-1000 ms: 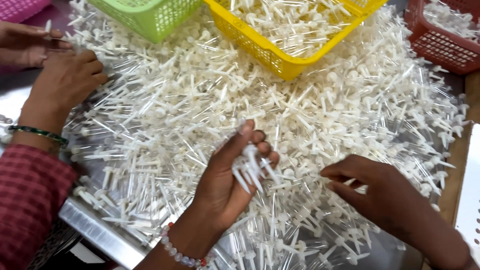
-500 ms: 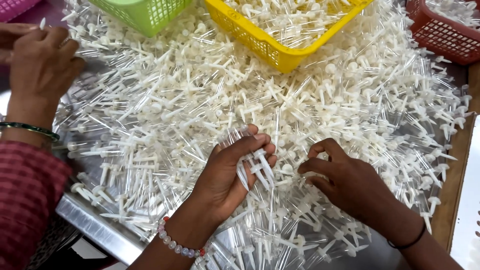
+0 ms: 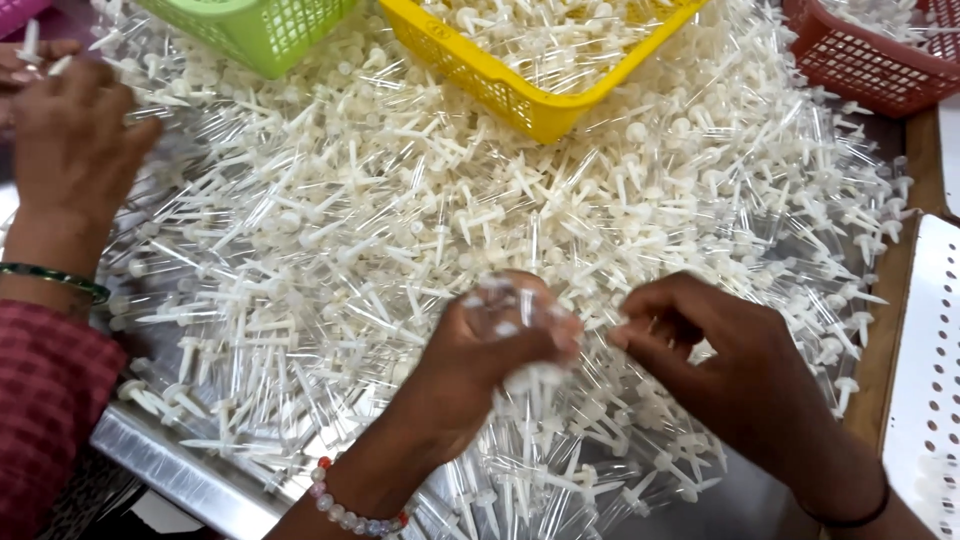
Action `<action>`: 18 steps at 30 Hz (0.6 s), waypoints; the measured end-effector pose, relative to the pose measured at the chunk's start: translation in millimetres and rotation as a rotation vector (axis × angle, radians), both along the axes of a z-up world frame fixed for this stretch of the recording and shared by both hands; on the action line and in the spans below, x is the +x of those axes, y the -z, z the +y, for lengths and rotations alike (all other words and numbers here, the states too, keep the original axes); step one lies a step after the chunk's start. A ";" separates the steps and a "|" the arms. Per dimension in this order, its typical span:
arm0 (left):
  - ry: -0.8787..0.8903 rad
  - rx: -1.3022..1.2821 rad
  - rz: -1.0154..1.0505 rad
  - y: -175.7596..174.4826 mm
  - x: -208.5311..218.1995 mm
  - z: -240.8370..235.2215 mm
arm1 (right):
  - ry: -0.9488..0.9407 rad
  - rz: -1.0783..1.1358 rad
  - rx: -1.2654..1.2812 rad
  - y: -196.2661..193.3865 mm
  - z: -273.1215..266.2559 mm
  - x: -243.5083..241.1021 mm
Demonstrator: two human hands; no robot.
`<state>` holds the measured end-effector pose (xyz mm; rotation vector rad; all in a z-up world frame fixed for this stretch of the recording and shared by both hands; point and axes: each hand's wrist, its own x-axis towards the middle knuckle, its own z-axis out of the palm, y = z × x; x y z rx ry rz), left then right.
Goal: The person repeatedly picks up small white plastic pieces and clear tubes from a metal table, inserts the plastic piece into the tube, and places the assembled unit into a perforated white tray. Other workers are visible in the background performing similar actions.
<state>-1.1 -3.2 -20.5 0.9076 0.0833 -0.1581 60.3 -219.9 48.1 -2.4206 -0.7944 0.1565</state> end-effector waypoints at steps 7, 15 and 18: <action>-0.166 -0.302 0.117 0.2 6.8 20.8 | -0.011 0.267 -0.619 24.3 2.1 11.6; -0.079 0.072 -0.079 -16.5 -8.2 -6.0 | -0.004 0.154 -0.183 6.5 -26.9 4.3; -0.036 0.215 -0.172 -15.6 -11.6 -13.7 | 0.010 0.217 -0.052 1.5 -8.2 -8.4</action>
